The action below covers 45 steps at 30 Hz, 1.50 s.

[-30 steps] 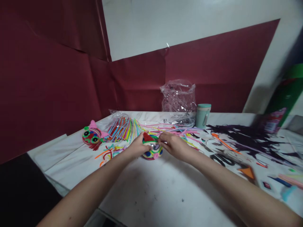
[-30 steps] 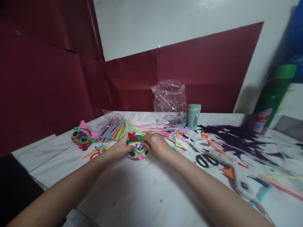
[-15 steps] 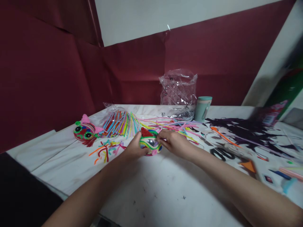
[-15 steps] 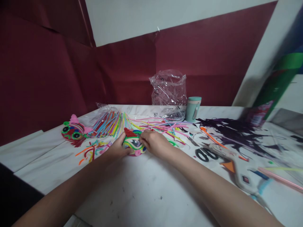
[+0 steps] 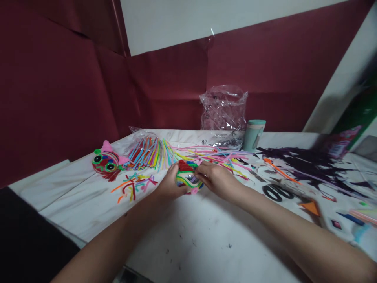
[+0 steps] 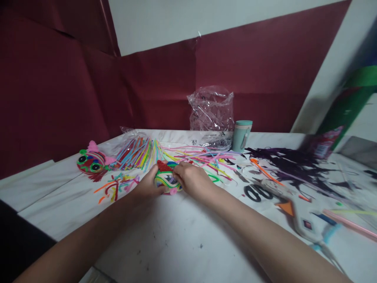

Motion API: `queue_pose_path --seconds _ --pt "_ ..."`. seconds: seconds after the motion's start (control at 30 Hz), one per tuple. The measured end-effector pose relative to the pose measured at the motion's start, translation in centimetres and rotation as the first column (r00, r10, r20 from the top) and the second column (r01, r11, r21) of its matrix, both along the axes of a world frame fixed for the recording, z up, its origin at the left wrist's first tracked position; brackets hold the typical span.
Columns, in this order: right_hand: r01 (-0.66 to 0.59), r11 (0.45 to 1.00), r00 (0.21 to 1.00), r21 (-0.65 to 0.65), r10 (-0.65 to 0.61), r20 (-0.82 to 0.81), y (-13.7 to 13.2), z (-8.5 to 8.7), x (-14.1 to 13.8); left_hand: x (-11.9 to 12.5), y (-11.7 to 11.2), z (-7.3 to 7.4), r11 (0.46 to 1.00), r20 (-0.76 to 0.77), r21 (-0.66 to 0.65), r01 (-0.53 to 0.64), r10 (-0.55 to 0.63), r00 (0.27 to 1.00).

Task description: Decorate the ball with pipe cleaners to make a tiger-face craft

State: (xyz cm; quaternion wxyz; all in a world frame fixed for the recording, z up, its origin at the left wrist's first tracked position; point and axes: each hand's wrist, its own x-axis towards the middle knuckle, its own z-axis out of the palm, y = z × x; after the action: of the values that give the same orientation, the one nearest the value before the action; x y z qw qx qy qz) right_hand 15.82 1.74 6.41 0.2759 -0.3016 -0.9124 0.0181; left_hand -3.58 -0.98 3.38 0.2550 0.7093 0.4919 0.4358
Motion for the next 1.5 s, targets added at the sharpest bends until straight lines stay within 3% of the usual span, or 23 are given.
queue_pose_path --seconds 0.33,0.53,0.7,0.83,1.0,1.17,1.5 --pt "-0.012 1.000 1.000 -0.017 0.012 -0.009 -0.1 0.2 0.1 0.1 -0.1 0.1 1.000 -0.062 0.005 -0.007 0.007 0.998" --pt "0.046 0.999 0.998 0.000 -0.046 0.032 -0.4 0.1 -0.3 0.2 -0.1 -0.3 0.998 0.052 0.042 0.049 -0.052 0.997" --pt "0.086 0.996 0.996 0.001 -0.086 -0.001 -0.5 -0.4 -0.6 1.0 0.0 -0.5 0.987 0.048 0.090 -0.132 0.128 0.991" --pt "0.125 0.987 0.980 -0.100 -0.138 -0.142 -0.2 -1.0 -0.8 1.3 0.1 -0.6 0.977 0.100 0.061 -0.206 0.199 0.975" --pt "0.124 0.977 0.946 -0.174 -0.169 -0.277 0.1 -1.5 -1.0 1.0 0.2 -0.8 0.979 0.202 0.007 -0.204 0.199 0.959" --pt "0.091 0.982 0.919 -0.163 -0.146 -0.367 -0.1 -2.2 -1.4 0.9 0.4 -1.1 0.978 0.191 0.026 -0.207 0.199 0.961" --pt "0.168 0.982 0.921 -0.082 -0.186 -0.341 -0.6 -3.2 -1.9 1.0 0.2 -1.4 0.970 0.131 0.089 -0.228 0.215 0.968"
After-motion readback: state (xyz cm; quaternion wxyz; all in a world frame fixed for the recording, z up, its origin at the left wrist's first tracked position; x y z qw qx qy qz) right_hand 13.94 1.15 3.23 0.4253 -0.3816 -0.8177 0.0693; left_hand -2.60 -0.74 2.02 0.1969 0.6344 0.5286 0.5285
